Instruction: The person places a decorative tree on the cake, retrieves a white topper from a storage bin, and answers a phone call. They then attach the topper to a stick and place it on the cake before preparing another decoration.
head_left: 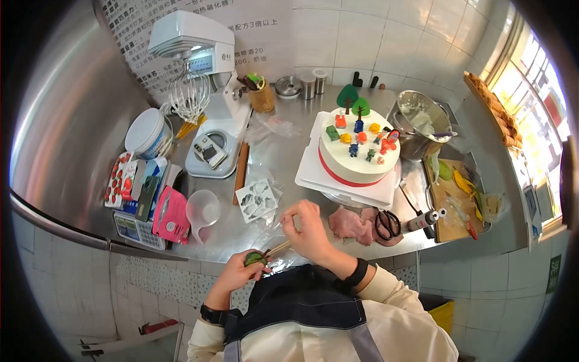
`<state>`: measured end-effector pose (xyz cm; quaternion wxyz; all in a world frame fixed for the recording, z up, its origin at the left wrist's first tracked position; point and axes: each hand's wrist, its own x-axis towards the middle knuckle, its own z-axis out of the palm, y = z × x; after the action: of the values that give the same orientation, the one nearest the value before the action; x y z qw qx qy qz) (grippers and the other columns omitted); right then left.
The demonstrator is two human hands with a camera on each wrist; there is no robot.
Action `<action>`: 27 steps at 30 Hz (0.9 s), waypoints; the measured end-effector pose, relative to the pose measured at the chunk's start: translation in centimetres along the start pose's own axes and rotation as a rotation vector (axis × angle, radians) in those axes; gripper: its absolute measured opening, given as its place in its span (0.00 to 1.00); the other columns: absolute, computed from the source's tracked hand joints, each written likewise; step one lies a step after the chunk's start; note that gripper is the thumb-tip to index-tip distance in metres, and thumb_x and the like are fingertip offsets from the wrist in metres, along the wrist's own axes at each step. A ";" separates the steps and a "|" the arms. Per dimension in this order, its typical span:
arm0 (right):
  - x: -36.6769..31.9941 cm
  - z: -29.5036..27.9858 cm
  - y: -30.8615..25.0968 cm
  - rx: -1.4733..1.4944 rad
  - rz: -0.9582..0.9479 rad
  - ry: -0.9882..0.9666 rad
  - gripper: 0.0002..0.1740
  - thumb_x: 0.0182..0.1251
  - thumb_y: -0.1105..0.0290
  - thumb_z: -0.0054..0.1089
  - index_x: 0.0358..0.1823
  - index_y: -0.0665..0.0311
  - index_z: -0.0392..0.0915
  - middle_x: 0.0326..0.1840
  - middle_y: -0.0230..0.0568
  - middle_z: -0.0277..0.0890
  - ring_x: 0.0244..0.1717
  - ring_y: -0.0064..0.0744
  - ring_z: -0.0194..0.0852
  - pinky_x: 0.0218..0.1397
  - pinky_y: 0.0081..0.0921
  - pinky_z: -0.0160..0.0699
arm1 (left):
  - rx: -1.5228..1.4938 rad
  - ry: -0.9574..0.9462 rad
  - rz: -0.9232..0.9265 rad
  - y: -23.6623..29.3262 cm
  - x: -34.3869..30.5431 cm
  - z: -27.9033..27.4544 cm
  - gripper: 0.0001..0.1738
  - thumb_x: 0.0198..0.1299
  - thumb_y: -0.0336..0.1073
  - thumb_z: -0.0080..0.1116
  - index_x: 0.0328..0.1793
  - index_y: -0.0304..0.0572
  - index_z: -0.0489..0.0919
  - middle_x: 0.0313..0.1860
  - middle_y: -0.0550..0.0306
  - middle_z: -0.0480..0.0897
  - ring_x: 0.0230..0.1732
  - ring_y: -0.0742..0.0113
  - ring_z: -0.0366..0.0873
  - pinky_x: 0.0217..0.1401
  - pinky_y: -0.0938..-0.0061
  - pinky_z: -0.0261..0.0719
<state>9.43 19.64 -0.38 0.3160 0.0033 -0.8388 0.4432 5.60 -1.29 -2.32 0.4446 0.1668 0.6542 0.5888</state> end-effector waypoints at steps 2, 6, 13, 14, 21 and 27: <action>-0.2 0.4 0.0 0.086 0.089 -0.035 0.04 0.57 0.77 0.53 0.32 0.62 0.68 0.30 0.36 0.71 0.37 0.33 0.68 0.48 0.28 0.60 | 0.007 -0.027 0.068 0.7 -0.5 -0.5 0.11 0.57 0.23 0.49 0.46 0.31 0.75 0.30 0.55 0.81 0.21 0.80 0.67 0.24 0.84 0.66; -0.2 0.5 1.0 0.585 0.498 -0.092 0.03 0.67 0.73 0.45 0.35 0.63 0.67 0.29 0.31 0.67 0.35 0.20 0.63 0.42 0.18 0.61 | 0.305 0.067 0.030 3.1 -1.1 -0.8 0.11 0.57 0.26 0.49 0.46 0.36 0.77 0.25 0.63 0.81 0.18 0.82 0.65 0.20 0.83 0.63; -0.7 -2.2 -0.6 0.359 0.406 -0.290 0.05 0.69 0.76 0.36 0.34 0.64 0.63 0.27 0.32 0.63 0.30 0.21 0.61 0.34 0.21 0.65 | 0.431 -0.104 -0.009 5.6 -2.1 -1.4 0.11 0.58 0.29 0.50 0.46 0.38 0.77 0.24 0.63 0.81 0.17 0.81 0.68 0.19 0.82 0.65; -0.7 -2.1 0.0 0.347 0.363 -0.304 0.04 0.68 0.77 0.37 0.34 0.64 0.62 0.26 0.31 0.63 0.27 0.21 0.60 0.33 0.20 0.64 | 0.365 -0.137 -0.041 5.7 -2.2 -1.4 0.11 0.59 0.29 0.50 0.47 0.38 0.76 0.25 0.62 0.81 0.17 0.81 0.69 0.19 0.82 0.66; 1.1 -3.4 0.3 0.555 0.349 -0.115 0.11 0.65 0.76 0.47 0.48 0.65 0.67 0.34 0.33 0.68 0.32 0.19 0.61 0.38 0.17 0.64 | 0.056 0.003 0.089 5.6 -2.3 -1.4 0.16 0.60 0.29 0.52 0.55 0.36 0.68 0.29 0.55 0.82 0.16 0.80 0.70 0.16 0.87 0.64; 1.1 -1.6 -0.8 0.384 0.419 -0.154 0.06 0.59 0.73 0.57 0.34 0.69 0.75 0.27 0.32 0.75 0.31 0.23 0.68 0.44 0.20 0.67 | 0.069 0.036 0.086 5.5 -1.9 -0.5 0.13 0.60 0.31 0.54 0.50 0.37 0.69 0.29 0.55 0.82 0.17 0.80 0.73 0.14 0.88 0.63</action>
<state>9.68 20.64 1.48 0.1467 -0.0766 -0.7434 0.6480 4.57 -1.58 3.45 0.4009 0.1993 0.6743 0.5873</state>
